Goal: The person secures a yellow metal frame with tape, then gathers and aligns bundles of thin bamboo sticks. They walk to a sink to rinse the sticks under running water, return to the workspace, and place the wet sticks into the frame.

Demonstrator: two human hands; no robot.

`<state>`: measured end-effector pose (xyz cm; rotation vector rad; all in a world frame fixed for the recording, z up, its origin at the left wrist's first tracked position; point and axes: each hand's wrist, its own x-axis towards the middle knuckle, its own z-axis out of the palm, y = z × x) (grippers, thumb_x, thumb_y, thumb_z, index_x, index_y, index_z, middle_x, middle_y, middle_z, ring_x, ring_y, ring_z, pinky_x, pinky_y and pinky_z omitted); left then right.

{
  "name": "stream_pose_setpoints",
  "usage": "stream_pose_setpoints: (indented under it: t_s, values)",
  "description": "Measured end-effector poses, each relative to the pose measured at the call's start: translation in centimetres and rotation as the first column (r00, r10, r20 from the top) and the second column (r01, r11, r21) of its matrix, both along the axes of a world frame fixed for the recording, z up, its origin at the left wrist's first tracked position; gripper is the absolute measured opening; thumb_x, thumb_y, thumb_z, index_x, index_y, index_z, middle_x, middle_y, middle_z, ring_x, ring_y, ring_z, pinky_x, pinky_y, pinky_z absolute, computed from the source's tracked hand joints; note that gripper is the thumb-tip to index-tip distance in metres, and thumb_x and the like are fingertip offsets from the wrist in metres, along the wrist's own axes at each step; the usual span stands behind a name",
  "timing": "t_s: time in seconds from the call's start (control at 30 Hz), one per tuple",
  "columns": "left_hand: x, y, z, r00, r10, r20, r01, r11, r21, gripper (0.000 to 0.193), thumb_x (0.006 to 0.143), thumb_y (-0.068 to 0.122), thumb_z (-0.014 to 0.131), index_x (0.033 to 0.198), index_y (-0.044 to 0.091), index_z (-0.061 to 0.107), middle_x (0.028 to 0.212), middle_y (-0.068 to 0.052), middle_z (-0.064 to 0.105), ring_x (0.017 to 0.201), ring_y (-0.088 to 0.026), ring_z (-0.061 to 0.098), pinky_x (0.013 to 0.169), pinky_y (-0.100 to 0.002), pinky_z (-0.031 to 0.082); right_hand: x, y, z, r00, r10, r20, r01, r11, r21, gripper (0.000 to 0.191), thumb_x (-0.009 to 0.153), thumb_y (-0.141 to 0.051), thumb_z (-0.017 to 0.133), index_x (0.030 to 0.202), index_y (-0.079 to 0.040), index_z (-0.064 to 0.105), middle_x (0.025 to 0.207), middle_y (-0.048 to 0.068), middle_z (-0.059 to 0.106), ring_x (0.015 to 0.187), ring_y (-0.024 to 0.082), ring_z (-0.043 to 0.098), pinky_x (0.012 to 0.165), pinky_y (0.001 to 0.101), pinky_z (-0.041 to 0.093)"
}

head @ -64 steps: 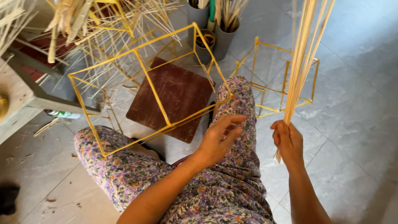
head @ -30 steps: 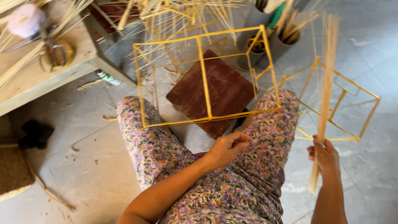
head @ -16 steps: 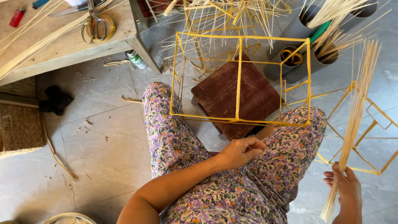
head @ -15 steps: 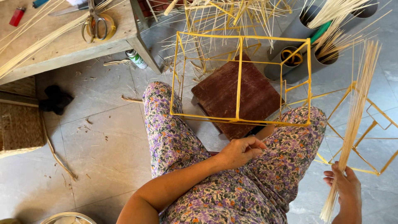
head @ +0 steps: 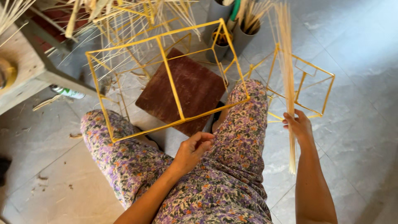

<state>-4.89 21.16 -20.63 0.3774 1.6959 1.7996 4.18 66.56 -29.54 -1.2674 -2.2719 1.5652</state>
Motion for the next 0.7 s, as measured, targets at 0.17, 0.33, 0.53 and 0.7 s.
stream_pose_setpoints:
  t_s: [0.17, 0.33, 0.53, 0.7]
  values:
    - [0.0, -0.1, 0.5, 0.998, -0.012, 0.056, 0.017, 0.997, -0.078, 0.025, 0.1, 0.013, 0.062, 0.122, 0.003, 0.068, 0.1, -0.002, 0.074, 0.088, -0.007, 0.067, 0.072, -0.024, 0.054, -1.0, -0.1, 0.7, 0.998, -0.01, 0.058, 0.01, 1.0, 0.0, 0.055, 0.095, -0.03, 0.074, 0.139, 0.0, 0.057, 0.091, 0.013, 0.072, 0.075, 0.017, 0.069, 0.065, 0.0298, 0.057]
    - [0.1, 0.0, -0.8, 1.0, 0.008, -0.014, -0.008, 1.0, -0.009, 0.023, 0.103, 0.011, 0.064, 0.123, 0.002, 0.069, 0.098, -0.004, 0.071, 0.089, -0.007, 0.064, 0.077, -0.023, 0.054, -0.6, 1.3, -0.9, 1.0, 0.018, -0.024, -0.017, 1.0, 0.001, 0.059, 0.093, -0.036, 0.077, 0.137, -0.001, 0.06, 0.093, 0.015, 0.071, 0.079, 0.017, 0.069, 0.068, 0.0318, 0.058]
    - [-0.1, 0.1, -2.2, 0.998, 0.03, -0.052, -0.033, 0.998, -0.052, 0.022, 0.101, 0.013, 0.065, 0.121, 0.005, 0.068, 0.094, -0.003, 0.072, 0.086, -0.007, 0.066, 0.077, -0.024, 0.056, 0.4, 3.0, -0.5, 0.998, 0.038, 0.059, -0.062, 0.866, 0.496, 0.06, 0.097, -0.044, 0.082, 0.14, -0.005, 0.066, 0.121, 0.017, 0.069, 0.103, 0.028, 0.065, 0.084, 0.0401, 0.052]
    - [-0.1, 0.0, -2.0, 0.99, 0.08, -0.12, -0.084, 0.996, -0.033, 0.021, 0.1, 0.014, 0.068, 0.118, 0.004, 0.07, 0.099, -0.003, 0.073, 0.09, -0.009, 0.066, 0.081, -0.027, 0.056, -1.0, 1.2, 2.5, 0.979, 0.151, -0.135, -0.021, 0.738, 0.675, 0.029, 0.109, -0.014, 0.075, 0.127, 0.004, 0.062, 0.125, 0.019, 0.067, 0.109, 0.024, 0.065, 0.093, 0.0371, 0.052]
